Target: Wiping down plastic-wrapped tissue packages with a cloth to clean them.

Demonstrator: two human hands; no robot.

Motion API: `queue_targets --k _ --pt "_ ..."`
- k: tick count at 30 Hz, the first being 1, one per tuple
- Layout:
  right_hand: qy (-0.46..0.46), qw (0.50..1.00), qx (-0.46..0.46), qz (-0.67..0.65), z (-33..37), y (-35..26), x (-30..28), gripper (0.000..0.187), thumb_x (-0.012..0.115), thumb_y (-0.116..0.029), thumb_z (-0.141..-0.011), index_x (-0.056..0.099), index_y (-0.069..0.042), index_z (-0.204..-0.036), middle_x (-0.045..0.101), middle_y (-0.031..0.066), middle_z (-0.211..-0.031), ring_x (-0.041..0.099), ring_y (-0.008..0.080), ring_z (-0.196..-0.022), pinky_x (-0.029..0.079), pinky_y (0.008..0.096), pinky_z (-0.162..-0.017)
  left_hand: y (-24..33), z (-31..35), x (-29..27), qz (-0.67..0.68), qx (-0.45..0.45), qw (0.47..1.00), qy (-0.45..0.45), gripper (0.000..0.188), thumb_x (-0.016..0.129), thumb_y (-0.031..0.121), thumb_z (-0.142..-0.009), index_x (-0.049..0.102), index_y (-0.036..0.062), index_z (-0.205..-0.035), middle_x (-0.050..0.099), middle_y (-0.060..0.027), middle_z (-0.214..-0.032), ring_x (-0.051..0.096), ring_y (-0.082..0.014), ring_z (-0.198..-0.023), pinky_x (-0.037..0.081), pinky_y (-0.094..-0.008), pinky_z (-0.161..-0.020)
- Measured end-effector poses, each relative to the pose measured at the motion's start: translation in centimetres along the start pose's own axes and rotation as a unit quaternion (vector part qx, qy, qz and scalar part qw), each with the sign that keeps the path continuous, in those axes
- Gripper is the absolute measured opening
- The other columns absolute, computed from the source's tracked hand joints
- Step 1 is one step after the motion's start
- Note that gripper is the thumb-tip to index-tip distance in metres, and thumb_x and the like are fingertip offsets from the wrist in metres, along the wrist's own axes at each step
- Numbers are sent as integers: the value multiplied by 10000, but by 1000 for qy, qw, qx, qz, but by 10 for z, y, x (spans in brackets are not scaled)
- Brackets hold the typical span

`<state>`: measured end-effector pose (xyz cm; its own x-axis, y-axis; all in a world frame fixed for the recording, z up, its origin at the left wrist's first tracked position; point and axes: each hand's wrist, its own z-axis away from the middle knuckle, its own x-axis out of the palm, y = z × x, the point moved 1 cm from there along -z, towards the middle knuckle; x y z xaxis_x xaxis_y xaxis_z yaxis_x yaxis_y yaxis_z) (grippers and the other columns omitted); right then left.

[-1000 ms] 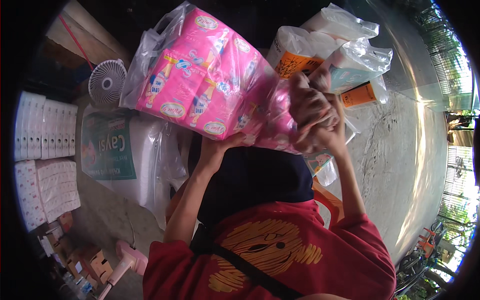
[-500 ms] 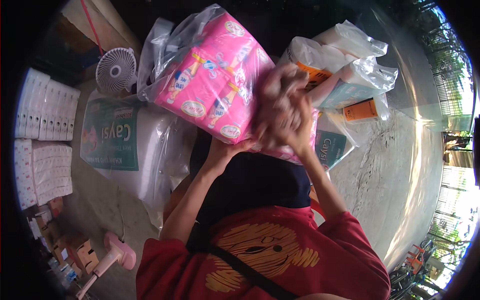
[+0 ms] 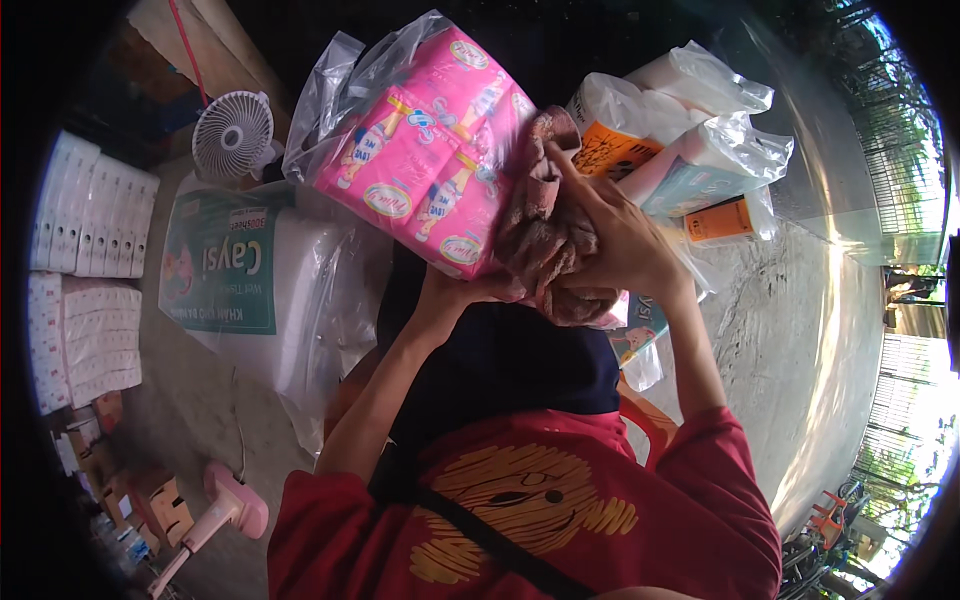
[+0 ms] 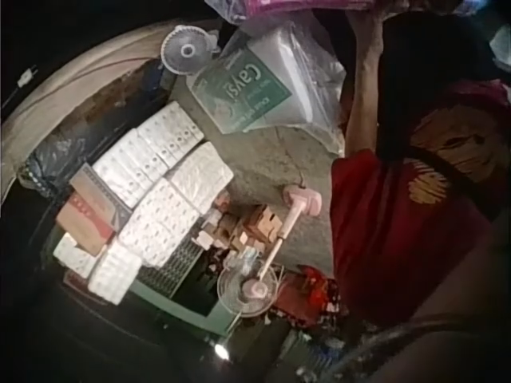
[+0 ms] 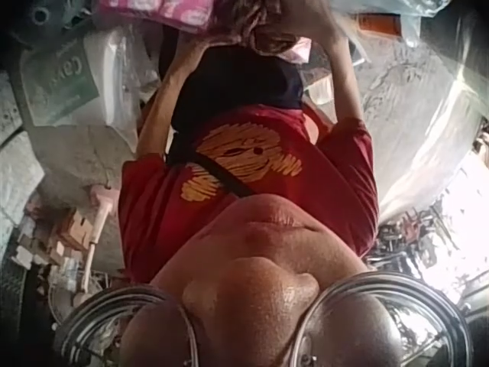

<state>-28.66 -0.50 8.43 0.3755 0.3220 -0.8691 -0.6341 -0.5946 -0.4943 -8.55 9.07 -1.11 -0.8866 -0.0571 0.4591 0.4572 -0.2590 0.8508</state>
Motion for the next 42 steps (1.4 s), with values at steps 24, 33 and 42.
queue_targets --k 24,33,42 --pt "388 808 154 -416 -64 66 43 633 743 -106 -676 482 37 -1235 671 159 -1064 659 223 -961 521 337 -856 -20 1 -10 68 -38 996 35 566 737 136 -873 432 33 -1339 566 -109 -1222 621 -228 -1080 608 -393 -824" --pt "276 949 -111 -102 -13 -28 69 934 826 -425 -521 498 15 -1278 584 185 -1135 554 374 -1026 426 461 -895 -45 -2 -23 53 82 995 1 494 683 124 -896 469 35 -1332 560 -82 -1251 596 -181 -1117 563 -325 -861" --pt "350 917 9 -192 -103 -19 12 481 772 -172 -643 593 31 -1040 695 132 -860 691 256 -790 544 350 -760 -26 0 -10 -16 66 997 -25 407 755 107 -846 584 19 -1205 599 -76 -1154 607 -165 -1037 558 -337 -883"
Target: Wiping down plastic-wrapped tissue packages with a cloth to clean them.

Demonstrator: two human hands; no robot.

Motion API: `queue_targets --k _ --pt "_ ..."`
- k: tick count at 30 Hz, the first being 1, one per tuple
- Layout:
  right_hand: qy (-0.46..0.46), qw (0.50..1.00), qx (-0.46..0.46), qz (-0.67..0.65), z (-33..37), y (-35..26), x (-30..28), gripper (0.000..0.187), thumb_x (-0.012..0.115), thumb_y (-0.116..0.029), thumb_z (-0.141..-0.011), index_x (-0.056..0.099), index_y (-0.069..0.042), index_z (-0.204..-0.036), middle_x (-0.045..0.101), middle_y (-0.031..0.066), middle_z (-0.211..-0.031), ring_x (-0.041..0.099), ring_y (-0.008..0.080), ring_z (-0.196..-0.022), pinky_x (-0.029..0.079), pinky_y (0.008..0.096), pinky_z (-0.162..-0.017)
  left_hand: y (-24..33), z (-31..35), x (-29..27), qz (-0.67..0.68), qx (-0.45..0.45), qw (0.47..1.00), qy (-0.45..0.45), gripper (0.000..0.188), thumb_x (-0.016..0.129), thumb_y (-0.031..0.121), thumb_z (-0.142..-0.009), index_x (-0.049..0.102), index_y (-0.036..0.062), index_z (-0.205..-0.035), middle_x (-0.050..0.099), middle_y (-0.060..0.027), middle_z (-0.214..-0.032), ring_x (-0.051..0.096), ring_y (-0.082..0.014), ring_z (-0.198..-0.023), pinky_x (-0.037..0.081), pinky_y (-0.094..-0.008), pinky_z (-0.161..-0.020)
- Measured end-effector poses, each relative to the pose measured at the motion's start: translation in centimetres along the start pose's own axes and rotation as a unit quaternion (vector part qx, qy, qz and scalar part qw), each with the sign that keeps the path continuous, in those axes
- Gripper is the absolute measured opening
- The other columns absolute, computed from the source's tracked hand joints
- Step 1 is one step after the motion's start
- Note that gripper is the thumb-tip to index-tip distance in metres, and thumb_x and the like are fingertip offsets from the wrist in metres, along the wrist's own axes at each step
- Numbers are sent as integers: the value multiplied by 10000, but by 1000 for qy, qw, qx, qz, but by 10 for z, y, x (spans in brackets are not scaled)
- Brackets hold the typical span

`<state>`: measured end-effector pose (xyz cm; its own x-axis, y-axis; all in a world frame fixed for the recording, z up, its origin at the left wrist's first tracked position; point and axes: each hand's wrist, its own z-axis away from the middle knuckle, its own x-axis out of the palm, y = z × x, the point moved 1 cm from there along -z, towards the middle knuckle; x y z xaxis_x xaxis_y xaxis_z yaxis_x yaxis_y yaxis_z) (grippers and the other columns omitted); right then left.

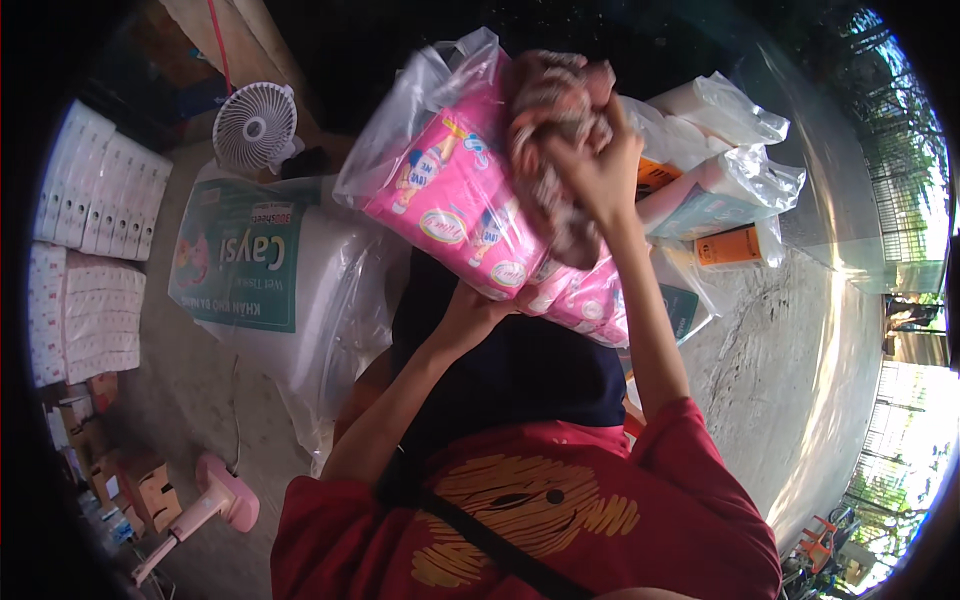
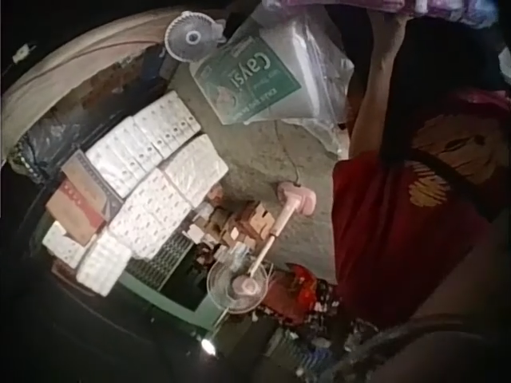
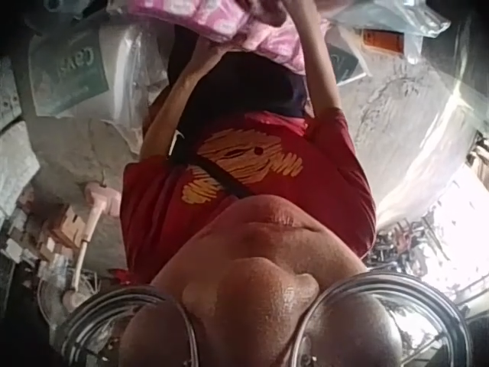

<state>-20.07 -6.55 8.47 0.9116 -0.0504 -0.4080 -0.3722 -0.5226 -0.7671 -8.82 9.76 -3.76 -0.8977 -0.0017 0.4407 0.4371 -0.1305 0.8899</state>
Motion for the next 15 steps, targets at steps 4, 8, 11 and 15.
queue_targets --k 4,8,11,15 --pt "-88 957 -239 139 67 -42 5 763 816 -445 -481 611 -13 -1074 609 179 -1047 586 384 -950 444 458 -827 -30 -1 -16 -218 109 970 -1 499 743 171 -863 542 24 -1295 585 -58 -1197 550 -154 -1124 446 -327 -1006" --pt "-105 903 -359 211 80 -60 21 842 792 -474 -477 616 -15 -1161 613 127 -1004 582 343 -952 407 509 -840 -50 0 -24 -584 309 751 17 488 729 141 -877 519 35 -1304 566 -70 -1251 543 -165 -1157 463 -332 -979" --pt "-71 946 -279 148 32 -43 11 674 788 -324 -518 586 -74 -1110 605 92 -987 583 314 -954 429 480 -764 -41 0 -22 -350 186 918 -21 438 711 125 -885 539 30 -1276 571 -86 -1250 552 -186 -1156 459 -340 -971" --pt "15 991 -112 70 -26 -11 -1 585 802 -323 -619 575 20 -1035 624 221 -905 603 418 -880 498 471 -766 -18 0 -11 -214 77 973 -47 522 696 214 -921 487 13 -1354 588 -71 -1220 543 -164 -1122 450 -338 -954"
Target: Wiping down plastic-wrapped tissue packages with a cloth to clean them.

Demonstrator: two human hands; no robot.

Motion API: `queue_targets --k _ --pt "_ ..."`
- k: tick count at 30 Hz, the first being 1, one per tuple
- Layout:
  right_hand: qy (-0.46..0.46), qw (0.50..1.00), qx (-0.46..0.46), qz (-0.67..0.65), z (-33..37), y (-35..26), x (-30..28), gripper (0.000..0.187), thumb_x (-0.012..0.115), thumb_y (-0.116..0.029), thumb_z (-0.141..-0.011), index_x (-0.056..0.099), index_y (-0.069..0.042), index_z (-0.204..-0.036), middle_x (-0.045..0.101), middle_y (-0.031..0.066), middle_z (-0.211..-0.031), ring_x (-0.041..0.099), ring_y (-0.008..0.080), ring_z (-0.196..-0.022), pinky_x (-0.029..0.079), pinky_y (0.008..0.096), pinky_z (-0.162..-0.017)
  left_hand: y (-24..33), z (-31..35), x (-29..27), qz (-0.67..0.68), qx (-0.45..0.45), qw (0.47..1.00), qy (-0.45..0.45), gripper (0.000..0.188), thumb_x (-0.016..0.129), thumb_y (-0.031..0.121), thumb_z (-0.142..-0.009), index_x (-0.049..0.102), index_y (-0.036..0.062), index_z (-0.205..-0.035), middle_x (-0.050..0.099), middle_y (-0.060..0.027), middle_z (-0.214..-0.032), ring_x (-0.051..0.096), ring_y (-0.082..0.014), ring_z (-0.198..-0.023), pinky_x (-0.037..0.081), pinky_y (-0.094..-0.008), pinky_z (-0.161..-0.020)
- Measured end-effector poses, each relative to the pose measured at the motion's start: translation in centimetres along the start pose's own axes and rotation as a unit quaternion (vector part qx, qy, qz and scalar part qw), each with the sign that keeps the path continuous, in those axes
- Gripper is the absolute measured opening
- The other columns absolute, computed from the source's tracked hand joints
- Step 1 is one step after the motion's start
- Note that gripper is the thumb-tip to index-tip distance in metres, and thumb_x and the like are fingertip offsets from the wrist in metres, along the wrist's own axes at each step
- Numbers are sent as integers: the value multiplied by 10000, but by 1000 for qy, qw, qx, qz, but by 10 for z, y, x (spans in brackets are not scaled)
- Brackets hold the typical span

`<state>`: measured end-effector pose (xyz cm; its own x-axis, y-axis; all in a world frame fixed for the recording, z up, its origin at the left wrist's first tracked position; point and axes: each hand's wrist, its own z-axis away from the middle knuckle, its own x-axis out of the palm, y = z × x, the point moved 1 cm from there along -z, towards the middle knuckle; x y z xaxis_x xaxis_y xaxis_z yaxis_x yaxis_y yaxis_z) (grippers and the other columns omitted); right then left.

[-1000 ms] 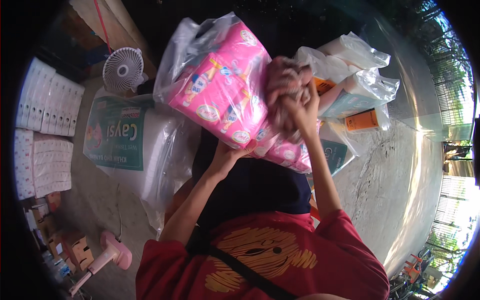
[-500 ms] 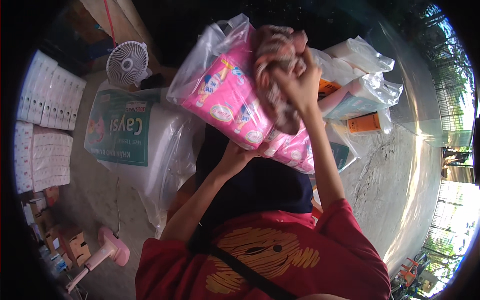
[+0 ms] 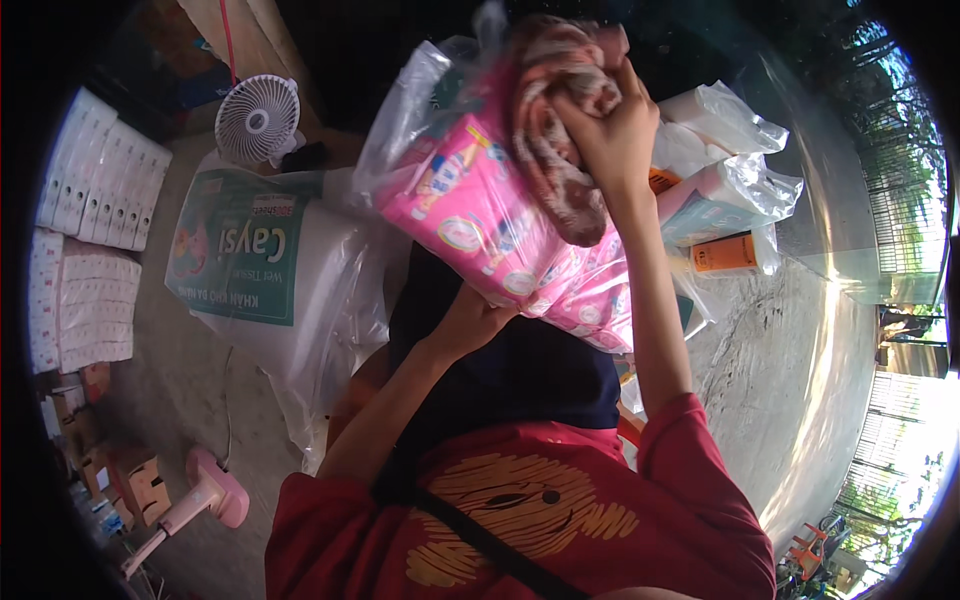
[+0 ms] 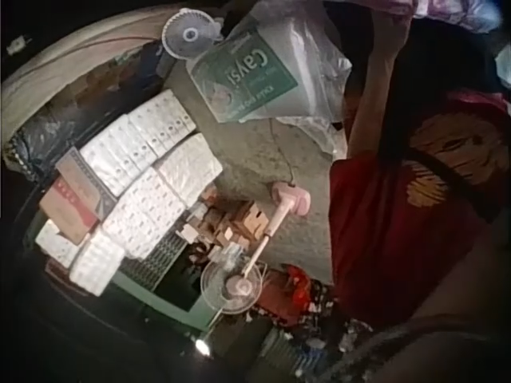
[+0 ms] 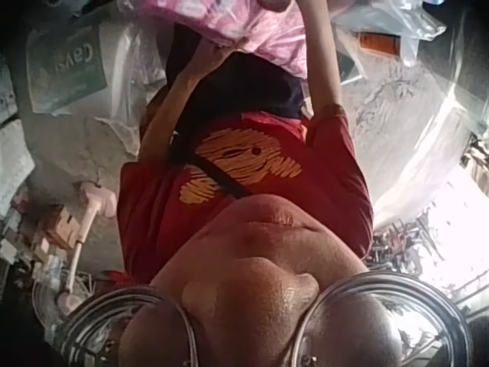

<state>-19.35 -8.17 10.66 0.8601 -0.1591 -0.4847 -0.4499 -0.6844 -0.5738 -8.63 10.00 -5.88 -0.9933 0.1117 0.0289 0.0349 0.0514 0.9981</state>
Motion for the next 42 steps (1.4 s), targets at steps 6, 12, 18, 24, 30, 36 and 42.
queue_targets --k 6,12,18,24,30,36,42 --pt "-65 976 -184 92 97 -51 -11 761 776 -558 -553 629 15 -1032 614 172 -923 588 326 -789 447 451 -755 -10 7 8 260 84 962 11 438 703 129 -884 539 12 -1273 572 -114 -1270 553 -234 -1178 439 -384 -1000" --pt "-97 956 -251 114 74 -71 1 772 667 -645 -670 637 -11 -1110 637 157 -1040 602 340 -908 424 448 -809 -10 8 11 120 58 991 11 442 698 126 -878 540 12 -1275 569 -132 -1294 547 -252 -1203 429 -395 -1015" --pt "35 992 -40 115 -35 -31 -13 612 847 -349 -612 672 14 -1073 711 173 -944 708 339 -851 554 389 -747 18 -2 7 -78 87 993 -3 387 668 92 -889 566 2 -1250 592 -130 -1271 561 -241 -1183 452 -402 -985" --pt "-38 965 -204 160 -25 -85 -32 554 819 -293 -569 701 5 -1020 709 166 -873 703 324 -804 559 392 -735 -4 9 14 -163 132 978 23 350 660 81 -864 610 50 -1209 642 -150 -1147 600 -332 -1104 465 -423 -930" --pt "-173 937 -273 135 11 -140 -9 451 758 -322 -591 713 -135 -998 676 104 -822 674 277 -769 547 427 -689 -8 11 13 -364 297 882 44 284 646 57 -840 619 63 -1122 617 -142 -1094 585 -360 -1042 469 -441 -887" --pt "-106 960 -57 254 -72 -55 -33 510 795 -399 -645 712 -56 -1012 693 216 -864 673 385 -828 554 460 -744 8 -1 10 -172 174 969 40 281 641 40 -830 609 36 -1110 633 -170 -1064 594 -378 -1037 450 -452 -923" --pt "-65 988 -74 -121 -56 70 -65 322 649 -254 -822 688 -86 -1094 664 132 -1005 641 266 -885 511 313 -843 -15 -1 -6 -289 184 939 0 437 689 99 -852 567 41 -1267 598 -152 -1252 551 -324 -1204 428 -427 -1005"
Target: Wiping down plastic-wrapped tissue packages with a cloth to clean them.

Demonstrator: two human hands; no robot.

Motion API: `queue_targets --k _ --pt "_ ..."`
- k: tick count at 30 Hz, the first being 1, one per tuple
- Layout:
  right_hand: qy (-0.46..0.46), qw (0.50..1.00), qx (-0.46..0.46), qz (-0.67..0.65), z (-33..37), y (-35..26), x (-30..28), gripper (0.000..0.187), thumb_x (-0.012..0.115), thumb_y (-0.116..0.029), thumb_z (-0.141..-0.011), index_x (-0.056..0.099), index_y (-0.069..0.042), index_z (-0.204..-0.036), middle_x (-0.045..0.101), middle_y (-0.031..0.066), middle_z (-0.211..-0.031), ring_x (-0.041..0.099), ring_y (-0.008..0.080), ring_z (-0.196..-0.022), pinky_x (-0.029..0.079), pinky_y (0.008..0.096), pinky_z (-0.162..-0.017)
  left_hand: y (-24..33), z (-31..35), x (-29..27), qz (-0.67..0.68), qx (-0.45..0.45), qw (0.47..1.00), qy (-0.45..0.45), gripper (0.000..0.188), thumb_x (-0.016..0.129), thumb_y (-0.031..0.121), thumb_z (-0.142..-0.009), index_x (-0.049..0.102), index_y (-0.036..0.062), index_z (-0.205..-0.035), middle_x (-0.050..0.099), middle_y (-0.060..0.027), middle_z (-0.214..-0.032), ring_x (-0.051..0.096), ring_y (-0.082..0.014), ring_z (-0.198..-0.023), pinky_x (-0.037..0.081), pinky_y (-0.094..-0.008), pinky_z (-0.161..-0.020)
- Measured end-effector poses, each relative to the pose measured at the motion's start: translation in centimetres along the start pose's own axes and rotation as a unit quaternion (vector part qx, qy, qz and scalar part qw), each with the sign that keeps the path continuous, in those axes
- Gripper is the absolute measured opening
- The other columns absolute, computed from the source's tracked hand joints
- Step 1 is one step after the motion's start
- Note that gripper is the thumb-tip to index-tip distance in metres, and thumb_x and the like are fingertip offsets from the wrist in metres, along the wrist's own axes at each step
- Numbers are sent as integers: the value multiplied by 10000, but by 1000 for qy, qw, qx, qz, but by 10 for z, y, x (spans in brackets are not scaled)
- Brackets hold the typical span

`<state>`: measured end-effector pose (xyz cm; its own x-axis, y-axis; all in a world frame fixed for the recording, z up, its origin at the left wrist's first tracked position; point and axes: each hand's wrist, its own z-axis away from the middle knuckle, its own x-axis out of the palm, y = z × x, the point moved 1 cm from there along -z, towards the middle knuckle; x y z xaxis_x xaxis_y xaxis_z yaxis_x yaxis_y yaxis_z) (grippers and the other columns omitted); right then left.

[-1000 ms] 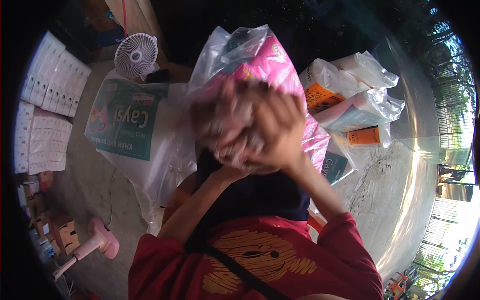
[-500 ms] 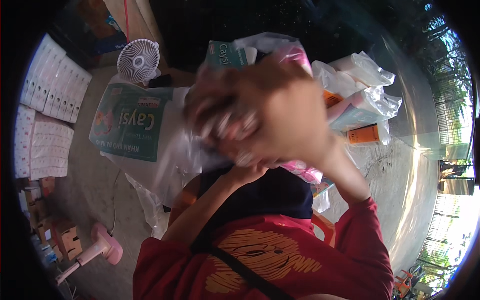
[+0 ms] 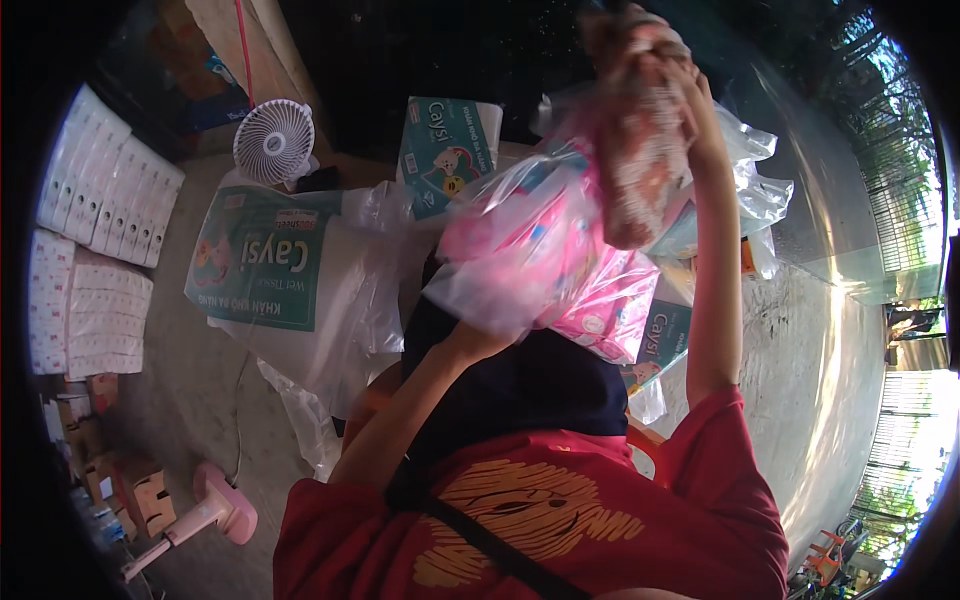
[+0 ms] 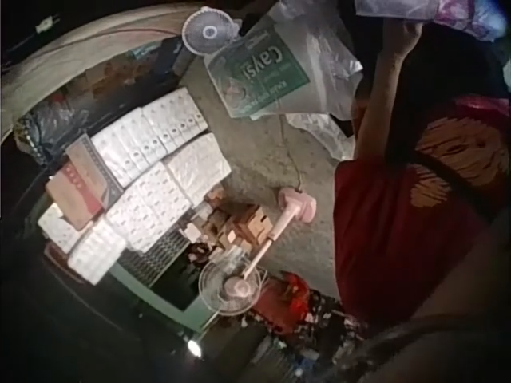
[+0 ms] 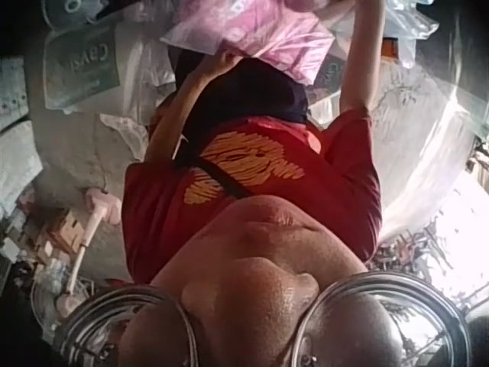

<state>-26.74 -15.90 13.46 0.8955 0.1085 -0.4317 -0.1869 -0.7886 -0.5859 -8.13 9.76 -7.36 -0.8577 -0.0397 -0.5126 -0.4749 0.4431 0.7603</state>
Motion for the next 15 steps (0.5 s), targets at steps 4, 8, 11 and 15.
queue_targets --k 4,8,11,15 --pt "-46 996 -8 75 57 38 -4 316 530 -220 -945 618 -42 -1190 555 131 -1277 532 238 -1171 417 328 -992 4 15 0 186 -47 980 -45 491 745 144 -832 566 58 -1281 582 -125 -1285 542 -297 -1218 417 -428 -1024" --pt "-24 936 227 -269 90 11 -6 372 608 -260 -915 585 -4 -1185 629 70 -1092 607 134 -966 481 263 -867 26 5 -3 576 -107 810 -8 566 780 147 -809 533 57 -1310 564 -102 -1305 541 -259 -1214 428 -411 -1023" --pt "35 903 296 -309 70 -20 -13 406 617 -267 -912 574 10 -1206 633 84 -1116 614 151 -999 488 284 -896 34 -18 -21 356 -75 931 37 669 802 56 -766 462 32 -1342 549 -82 -1301 552 -189 -1177 476 -362 -983" --pt "96 906 244 -331 28 -51 -36 424 615 -264 -914 559 9 -1233 617 89 -1172 609 175 -1056 484 311 -924 40 -46 -59 347 -60 934 56 755 852 41 -709 452 20 -1349 555 -80 -1305 555 -168 -1168 484 -349 -976"
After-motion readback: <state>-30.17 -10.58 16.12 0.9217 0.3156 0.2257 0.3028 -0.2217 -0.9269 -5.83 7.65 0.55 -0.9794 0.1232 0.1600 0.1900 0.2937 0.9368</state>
